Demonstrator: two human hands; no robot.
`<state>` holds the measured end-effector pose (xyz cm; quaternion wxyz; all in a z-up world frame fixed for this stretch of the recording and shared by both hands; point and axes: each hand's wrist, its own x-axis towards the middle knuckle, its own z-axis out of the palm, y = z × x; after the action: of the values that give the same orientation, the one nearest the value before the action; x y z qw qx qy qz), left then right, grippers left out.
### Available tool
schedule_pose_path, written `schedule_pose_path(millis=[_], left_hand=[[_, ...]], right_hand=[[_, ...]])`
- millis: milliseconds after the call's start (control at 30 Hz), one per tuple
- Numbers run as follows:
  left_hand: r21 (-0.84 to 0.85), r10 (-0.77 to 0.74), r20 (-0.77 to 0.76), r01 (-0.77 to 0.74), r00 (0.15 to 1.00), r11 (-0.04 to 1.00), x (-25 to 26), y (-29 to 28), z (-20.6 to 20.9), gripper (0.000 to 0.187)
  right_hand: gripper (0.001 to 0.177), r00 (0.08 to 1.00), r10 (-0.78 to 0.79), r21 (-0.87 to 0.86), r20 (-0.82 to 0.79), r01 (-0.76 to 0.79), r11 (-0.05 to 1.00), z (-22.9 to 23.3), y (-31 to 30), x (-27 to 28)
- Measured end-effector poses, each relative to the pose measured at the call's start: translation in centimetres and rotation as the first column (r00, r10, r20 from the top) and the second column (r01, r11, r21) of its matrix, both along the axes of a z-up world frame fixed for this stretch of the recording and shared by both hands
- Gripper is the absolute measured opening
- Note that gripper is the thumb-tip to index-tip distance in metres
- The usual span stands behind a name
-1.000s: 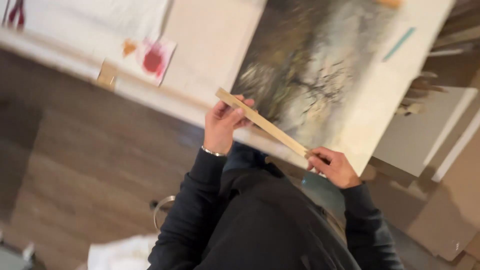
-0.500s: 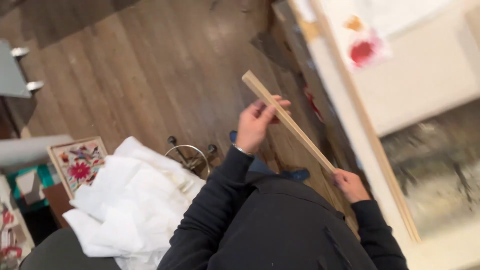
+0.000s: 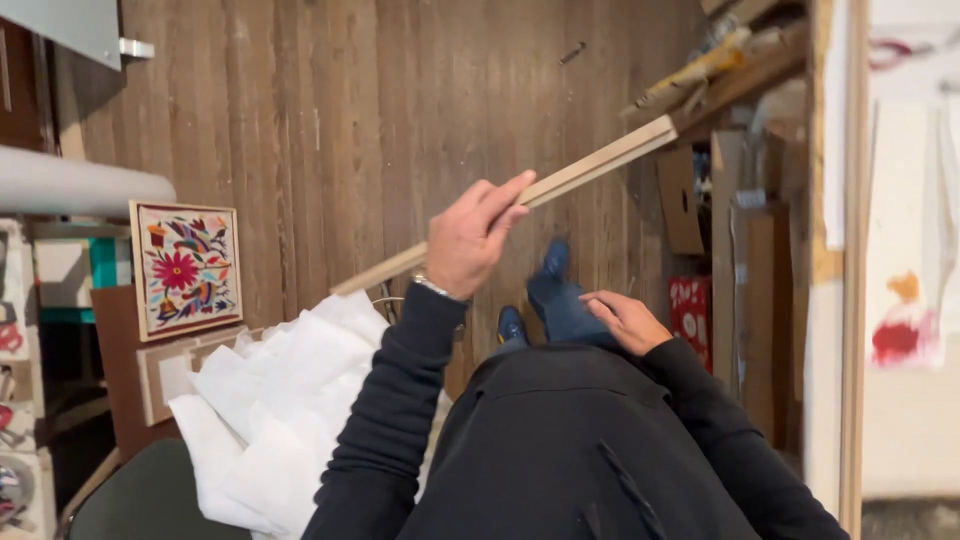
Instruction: Measuring wood frame pieces against a painting, marking them with a pencil, and cutting them using a miter saw.
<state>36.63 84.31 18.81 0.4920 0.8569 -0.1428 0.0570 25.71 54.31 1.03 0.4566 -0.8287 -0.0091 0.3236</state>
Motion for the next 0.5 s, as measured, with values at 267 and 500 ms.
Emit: schedule_pose_path(millis=[267, 500], left_hand=[[0.2, 0.134, 0.174, -0.168, 0.976, 0.965, 15.0, 8.8, -0.7, 0.026], [0.367, 0.118, 0.166, -0.173, 0.979, 0.914, 28.2, 15.4, -1.9, 0.022]], right_hand=[[0.044, 0.997, 0.049, 0.105, 0.059, -0.055, 0.993, -0.2, 3.8, 22.7], [0.047, 1.0, 0.029, 0.515, -0.007, -0.021, 0.857, 4.4, 10.0, 44.9]])
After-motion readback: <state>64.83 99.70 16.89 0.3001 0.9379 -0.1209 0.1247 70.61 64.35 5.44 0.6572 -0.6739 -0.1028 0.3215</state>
